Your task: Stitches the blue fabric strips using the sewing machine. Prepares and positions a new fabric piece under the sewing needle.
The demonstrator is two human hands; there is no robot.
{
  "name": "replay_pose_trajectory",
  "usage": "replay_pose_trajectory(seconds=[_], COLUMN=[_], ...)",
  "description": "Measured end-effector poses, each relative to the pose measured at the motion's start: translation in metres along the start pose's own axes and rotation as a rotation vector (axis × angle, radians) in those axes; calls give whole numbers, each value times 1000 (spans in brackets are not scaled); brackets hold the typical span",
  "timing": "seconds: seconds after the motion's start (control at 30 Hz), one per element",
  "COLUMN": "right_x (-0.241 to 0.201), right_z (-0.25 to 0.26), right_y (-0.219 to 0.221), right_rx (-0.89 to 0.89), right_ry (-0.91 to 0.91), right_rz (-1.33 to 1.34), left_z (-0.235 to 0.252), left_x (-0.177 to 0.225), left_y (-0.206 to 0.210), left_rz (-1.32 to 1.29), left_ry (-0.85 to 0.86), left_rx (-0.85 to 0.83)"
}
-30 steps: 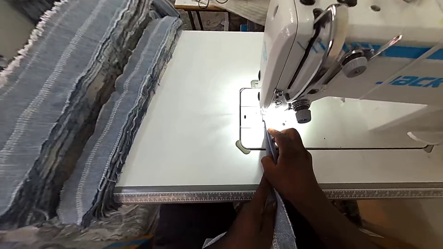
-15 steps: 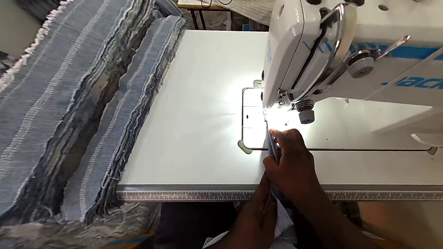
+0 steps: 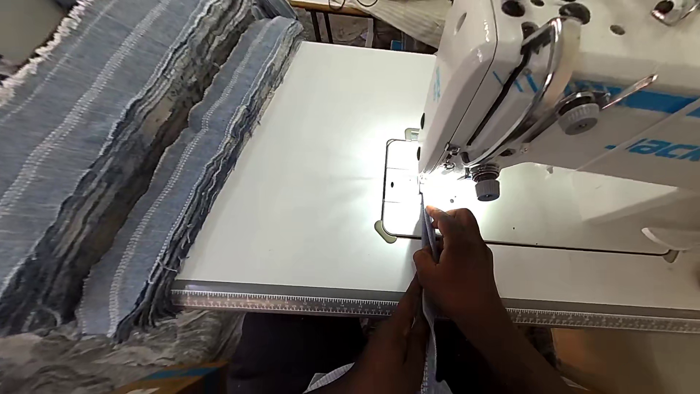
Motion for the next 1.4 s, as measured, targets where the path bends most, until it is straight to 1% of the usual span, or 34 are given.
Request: replay_pose_trajectory(seconds=[0.07, 0.2, 0.23, 0.33, 0.43, 0.53, 0.57, 0.6, 0.7, 0.73, 0.8, 0.83, 0.9, 0.97, 1.07, 1.17, 1.2, 1.23, 1.27, 1.3, 1.33, 1.37, 1.4], right_x=[0, -1, -1, -1, -2, -3, -3, -3, -1, 0, 2, 3, 4, 6, 8, 9, 9, 8, 8, 9, 12, 16, 23], right_z=[-1, -2, -2, -3, -3, -3, -3, -3, -1, 0, 3, 6, 15, 27, 42, 49, 48, 45, 39, 32, 23, 15, 6], right_y=[0, -2, -1, -2, -2, -1, -1, -1, -1, -2, -2, -3, -5, -5, -4, -4, -4, -4, -5, -7, -10, -13, -14], right_rx=[-5, -3, -4, 2, 14, 14, 14, 9, -12, -21, -38, -38, -17, 7, 19, 12, 1, -7, -13, -20, -18, -23, -45], right_ry=[-3, -18, -17, -24, -42, -47, -48, -47, -43, -45, -53, -58, -67, -63, -16, 28, 34, 23, 4, -9, -10, 7, 38], right_rz=[-1, 8, 6, 2, -8, -16, -18, -19, -20, -12, 10, 25, 44, 51, 67, 79, 71, 54, 46, 58, 89, 141, 223], left_z=[0, 0, 1, -1, -3, -4, -4, -3, 5, 10, 19, 24, 37, 48, 60, 67, 65, 60, 54, 50, 51, 57, 65], left_x=[0, 1, 1, 0, -2, -4, -2, 3, 32, 40, 52, 56, 62, 66, 71, 78, 82, 88, 97, 104, 108, 109, 105], left_y=[2, 0, 0, -1, 2, 4, 2, -1, -5, -5, -5, -5, -9, -12, -19, -28, -31, -36, -44, -55, -68, -80, -88], left_rz=[-35, 19, 23, 29, -41, -51, 19, 167, 838, 1012, 1241, 1297, 1322, 1329, 1352, 1307, 1294, 1284, 1256, 1208, 1153, 1067, 937], left_ry=[-18, 50, 43, -46, -165, -171, -138, -93, -26, 4, 130, 135, 55, 41, 84, 79, 111, 184, 280, 339, 357, 319, 231], left_rx=[-6, 9, 12, -11, -53, -87, -83, -69, -50, -42, 29, 17, -74, -113, -88, -64, -44, 5, 92, 173, 231, 258, 249])
Point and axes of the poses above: each hand's wrist, its own z-axis towards the middle knuckle, its own y-axis out of the palm, x = y × z, the point moved 9 cm from there along z, towards the middle knuckle, and after that the axes turned 1 degree about z, right-handed, at the moved point
